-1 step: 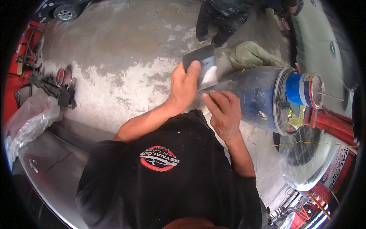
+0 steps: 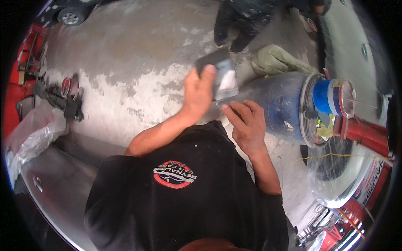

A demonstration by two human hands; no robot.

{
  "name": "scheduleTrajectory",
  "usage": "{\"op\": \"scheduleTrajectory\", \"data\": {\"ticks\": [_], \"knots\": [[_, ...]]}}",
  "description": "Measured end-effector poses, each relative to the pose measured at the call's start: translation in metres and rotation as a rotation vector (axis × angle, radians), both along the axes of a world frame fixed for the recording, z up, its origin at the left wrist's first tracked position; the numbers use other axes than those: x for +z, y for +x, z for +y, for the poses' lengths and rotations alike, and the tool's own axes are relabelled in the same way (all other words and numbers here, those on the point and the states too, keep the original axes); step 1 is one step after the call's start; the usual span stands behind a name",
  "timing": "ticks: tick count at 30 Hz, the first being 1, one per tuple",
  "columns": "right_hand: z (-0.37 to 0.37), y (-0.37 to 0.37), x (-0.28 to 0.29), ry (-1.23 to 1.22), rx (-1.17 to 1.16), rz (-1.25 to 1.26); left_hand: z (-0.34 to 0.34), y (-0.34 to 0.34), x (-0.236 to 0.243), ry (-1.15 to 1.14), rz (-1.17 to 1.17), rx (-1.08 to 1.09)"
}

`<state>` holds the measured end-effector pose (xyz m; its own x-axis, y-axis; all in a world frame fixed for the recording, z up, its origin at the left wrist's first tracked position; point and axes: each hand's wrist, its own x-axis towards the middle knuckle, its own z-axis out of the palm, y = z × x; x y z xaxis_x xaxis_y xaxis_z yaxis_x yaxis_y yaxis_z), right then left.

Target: The person scoops body filler onto a spreader and applies it to a car bumper, smoothing the surface with the tool. They repeatedly add filler and spread it across the bumper area.

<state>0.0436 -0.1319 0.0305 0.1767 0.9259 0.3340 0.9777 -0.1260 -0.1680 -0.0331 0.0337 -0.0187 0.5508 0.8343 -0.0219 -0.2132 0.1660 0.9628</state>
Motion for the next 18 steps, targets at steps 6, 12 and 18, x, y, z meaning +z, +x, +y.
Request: {"op": "scheduleTrajectory", "data": {"ticks": [6,12,18], "knots": [[-0.050,0.075,0.051,0.362,-0.423,0.305,0.040,-0.004,0.014,-0.360,-0.239,0.050],[-0.137,0.219,0.116,0.231,-0.841,-0.720,0.033,0.006,0.006,-0.735,-0.331,-0.135],[-0.197,0.283,0.110,-0.218,-0.859,-0.823,0.019,0.013,0.004,-0.814,-0.262,-0.167]]}}
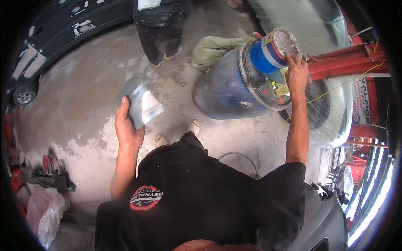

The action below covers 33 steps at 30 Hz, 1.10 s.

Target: The person scoops body filler onto a spreader and applies it to a car bumper, smoothing the surface with the tool. They repeatedly add filler and spread it across the bumper area.

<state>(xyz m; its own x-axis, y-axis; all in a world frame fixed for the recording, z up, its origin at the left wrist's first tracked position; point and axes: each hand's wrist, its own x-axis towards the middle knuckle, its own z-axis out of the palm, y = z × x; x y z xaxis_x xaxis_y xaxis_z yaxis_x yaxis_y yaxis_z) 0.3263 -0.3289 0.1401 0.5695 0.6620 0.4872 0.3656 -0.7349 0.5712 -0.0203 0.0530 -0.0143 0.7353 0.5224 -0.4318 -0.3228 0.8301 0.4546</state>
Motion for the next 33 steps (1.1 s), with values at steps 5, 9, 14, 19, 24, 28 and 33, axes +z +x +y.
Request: {"op": "scheduleTrajectory", "data": {"ticks": [5,9,14,19,24,28,33], "knots": [[-0.007,-0.024,0.020,-0.023,-0.122,0.079,-0.001,0.005,0.000,-0.004,-0.022,-0.003],[0.000,-0.067,0.038,0.067,-0.107,0.056,-0.009,0.016,0.007,0.080,-0.050,-0.019],[0.103,-0.156,0.003,0.316,0.475,0.460,-0.019,0.023,0.013,0.847,0.262,-0.225],[0.185,-0.222,-0.066,0.449,0.831,0.803,-0.052,0.023,0.042,1.098,0.030,-0.178],[0.201,-0.236,-0.098,0.340,0.925,0.938,-0.027,0.012,0.027,0.923,0.297,-0.197],[0.199,-0.236,-0.102,0.198,0.919,1.029,0.001,0.008,0.013,0.815,0.315,-0.062],[0.215,-0.249,-0.095,0.502,1.043,0.972,-0.003,0.013,-0.007,0.392,0.076,0.071]]}}
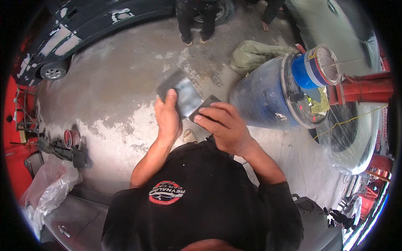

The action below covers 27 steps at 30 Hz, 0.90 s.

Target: The person scoops body filler onto a spreader and applies it to a car bumper, smoothing the surface with the tool. They repeatedly add filler and spread it across the bumper area.

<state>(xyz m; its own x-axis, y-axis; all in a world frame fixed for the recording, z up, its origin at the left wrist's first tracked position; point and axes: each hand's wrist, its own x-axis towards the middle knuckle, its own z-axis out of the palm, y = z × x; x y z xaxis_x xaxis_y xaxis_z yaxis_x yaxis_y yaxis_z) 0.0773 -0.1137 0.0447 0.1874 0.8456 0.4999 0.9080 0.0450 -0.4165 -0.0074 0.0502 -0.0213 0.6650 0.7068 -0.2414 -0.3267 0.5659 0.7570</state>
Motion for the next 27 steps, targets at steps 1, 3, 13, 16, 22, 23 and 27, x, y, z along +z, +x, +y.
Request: {"op": "scheduleTrajectory", "data": {"ticks": [1,3,13,16,22,23,27], "knots": [[0.004,-0.005,-0.004,0.050,0.002,-0.018,-0.004,-0.001,-0.003,-0.190,-0.008,-0.075],[0.009,-0.006,-0.015,0.043,-0.001,0.032,0.000,-0.001,-0.021,-0.605,-0.159,-0.287],[-0.016,0.101,-0.048,0.063,-0.519,0.101,0.030,0.045,-0.014,-0.604,-0.198,-0.336],[0.028,0.125,-0.043,0.746,-0.600,1.339,0.036,0.080,-0.004,-0.538,-0.241,-0.452],[0.101,0.164,-0.052,0.694,-0.367,1.911,0.053,0.138,-0.003,-0.538,-0.123,-0.421],[0.101,0.173,-0.054,0.680,-0.329,1.929,0.057,0.147,-0.003,-0.599,-0.132,-0.406],[0.088,0.227,-0.047,0.568,-0.349,1.729,0.072,0.183,-0.003,-0.552,-0.070,-0.287]]}}
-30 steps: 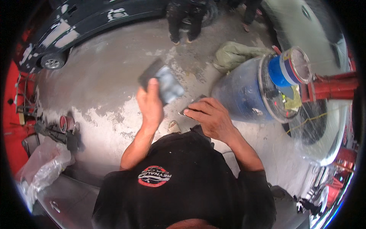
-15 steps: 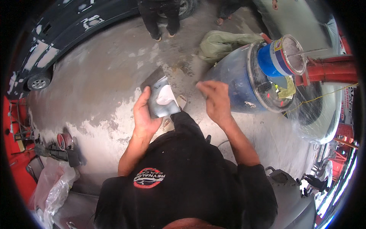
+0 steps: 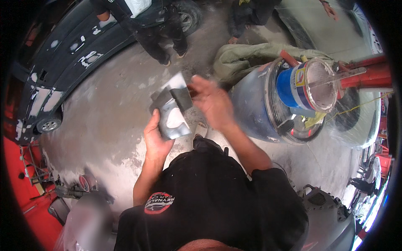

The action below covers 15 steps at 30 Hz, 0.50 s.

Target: The person scoops body filler onto a spreader and applies it to a car bumper, smoothing the surface with the tool. They repeatedly add filler and spread it across the bumper area.

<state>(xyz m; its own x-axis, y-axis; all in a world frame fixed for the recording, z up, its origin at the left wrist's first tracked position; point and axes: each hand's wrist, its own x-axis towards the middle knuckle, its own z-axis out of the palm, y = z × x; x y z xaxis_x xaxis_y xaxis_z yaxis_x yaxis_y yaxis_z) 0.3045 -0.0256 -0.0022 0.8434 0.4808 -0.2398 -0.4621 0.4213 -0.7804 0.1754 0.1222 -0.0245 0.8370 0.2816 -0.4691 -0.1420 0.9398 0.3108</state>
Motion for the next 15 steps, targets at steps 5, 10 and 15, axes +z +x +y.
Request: {"op": "scheduleTrajectory", "data": {"ticks": [5,10,15], "knots": [[-0.075,0.132,0.017,-1.666,-0.404,-1.484,0.037,0.009,-0.018,0.022,-0.051,0.076],[-0.123,0.243,0.015,-2.424,-0.399,-1.010,0.064,0.013,-0.033,0.019,-0.029,0.111],[-0.181,0.319,-0.021,-2.443,-0.412,-0.585,0.102,0.026,-0.053,-0.012,0.090,0.102]]}}
